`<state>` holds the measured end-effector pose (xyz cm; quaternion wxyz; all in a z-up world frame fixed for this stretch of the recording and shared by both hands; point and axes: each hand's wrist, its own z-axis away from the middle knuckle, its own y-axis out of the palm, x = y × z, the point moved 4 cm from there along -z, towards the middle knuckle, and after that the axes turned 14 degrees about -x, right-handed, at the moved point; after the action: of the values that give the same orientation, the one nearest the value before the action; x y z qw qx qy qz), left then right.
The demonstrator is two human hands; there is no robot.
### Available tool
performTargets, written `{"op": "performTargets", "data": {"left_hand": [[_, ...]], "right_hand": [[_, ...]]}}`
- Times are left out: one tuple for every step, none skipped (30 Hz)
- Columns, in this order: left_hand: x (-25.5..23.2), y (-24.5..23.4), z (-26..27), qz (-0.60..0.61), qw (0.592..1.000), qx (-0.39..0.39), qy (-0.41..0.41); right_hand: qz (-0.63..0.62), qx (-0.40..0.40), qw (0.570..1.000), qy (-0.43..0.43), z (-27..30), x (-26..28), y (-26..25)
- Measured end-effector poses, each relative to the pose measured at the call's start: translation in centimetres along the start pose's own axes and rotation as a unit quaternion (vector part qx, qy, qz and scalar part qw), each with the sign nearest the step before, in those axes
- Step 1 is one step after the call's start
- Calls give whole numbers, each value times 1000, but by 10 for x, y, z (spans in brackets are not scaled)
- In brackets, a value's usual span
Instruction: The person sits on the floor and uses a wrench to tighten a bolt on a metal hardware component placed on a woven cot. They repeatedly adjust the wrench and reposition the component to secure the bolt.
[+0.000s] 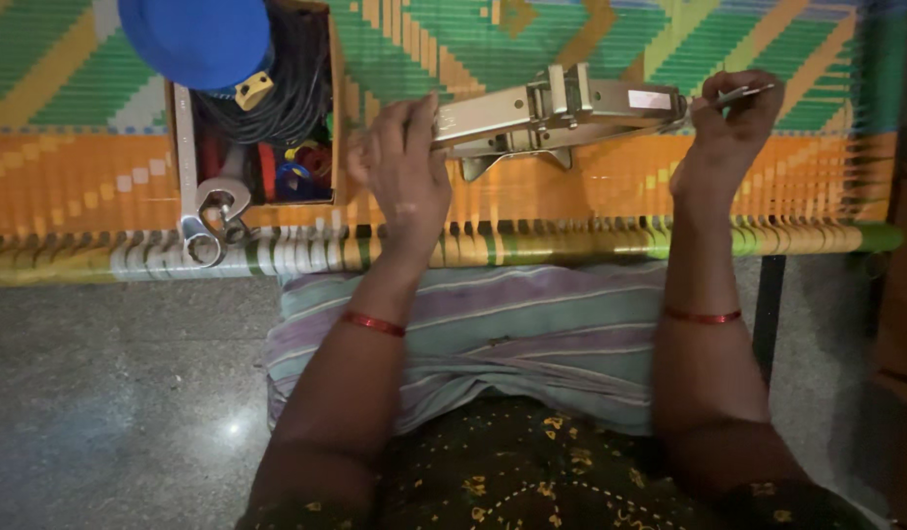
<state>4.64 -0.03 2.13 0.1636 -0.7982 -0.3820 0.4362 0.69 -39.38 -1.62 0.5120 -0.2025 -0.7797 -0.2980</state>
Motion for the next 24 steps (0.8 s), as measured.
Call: {"op": "performTargets", "data": {"left_hand": [[0,-1,0,0,1000,1,1],[-1,-1,0,0,1000,1,2],[-2,-2,0,1,1000,2,4],[-2,-2,-1,3,1000,2,-2],[-2,-1,-1,5,1000,2,-7],[-2,-1,-2,8,1000,3,-12],[-3,-1,-2,6,1000,0,-8],[-3,-1,-2,5,1000,-3,-4],[-3,-1,-1,3,1000,-6,-1],[-2,0,0,-4,1000,-5,-1],[-2,1,0,-11,1000,-4,-2],[-1,1,0,-19,1000,-4,-3],[-1,2,0,-5,1000,-2,-4],[0,2,0,8,1000,1,-5],[1,3,1,21,1000,3,-7],[2,3,1,20,1000,-1,-6],[3,4,1,19,1000,-5,-6],[3,5,2,19,1000,-10,-6],[4,5,3,12,1000,-14,-6],[6,6,4,5,1000,-18,-6],[7,7,5,-2,1000,-22,-5],[7,8,5,-3,1000,-23,-1],[7,9,6,-5,1000,-24,3],[7,10,7,-6,1000,-25,7]], "right_hand": [[4,0,1000,-7,-2,2,-1],[8,0,1000,-14,-6,3,-1],[-11,-17,1000,8,-9,2,-2],[-31,-34,999,28,-12,0,-3],[-50,-51,996,49,-13,-2,-3],[-54,-46,996,51,-13,-2,-2],[-58,-40,996,53,-13,-2,0],[-62,-34,996,55,-11,-1,1],[-32,-8,999,26,-7,1,5],[-2,19,1000,-2,0,2,9],[18,32,999,-17,2,5,10],[37,44,998,-32,4,6,13],[46,42,997,-34,4,9,15],[54,39,997,-35,4,9,16],[63,33,997,-34,5,10,18],[72,27,996,-32,6,11,18],[82,21,996,-31,7,11,19],[78,30,995,-49,8,13,22],[75,38,994,-66,9,14,24],[71,47,993,-84,10,16,26],[78,54,993,-73,11,17,26],[84,60,993,-64,12,18,27],[90,67,992,-54,12,18,27],[98,61,992,-52,11,19,27]]}}
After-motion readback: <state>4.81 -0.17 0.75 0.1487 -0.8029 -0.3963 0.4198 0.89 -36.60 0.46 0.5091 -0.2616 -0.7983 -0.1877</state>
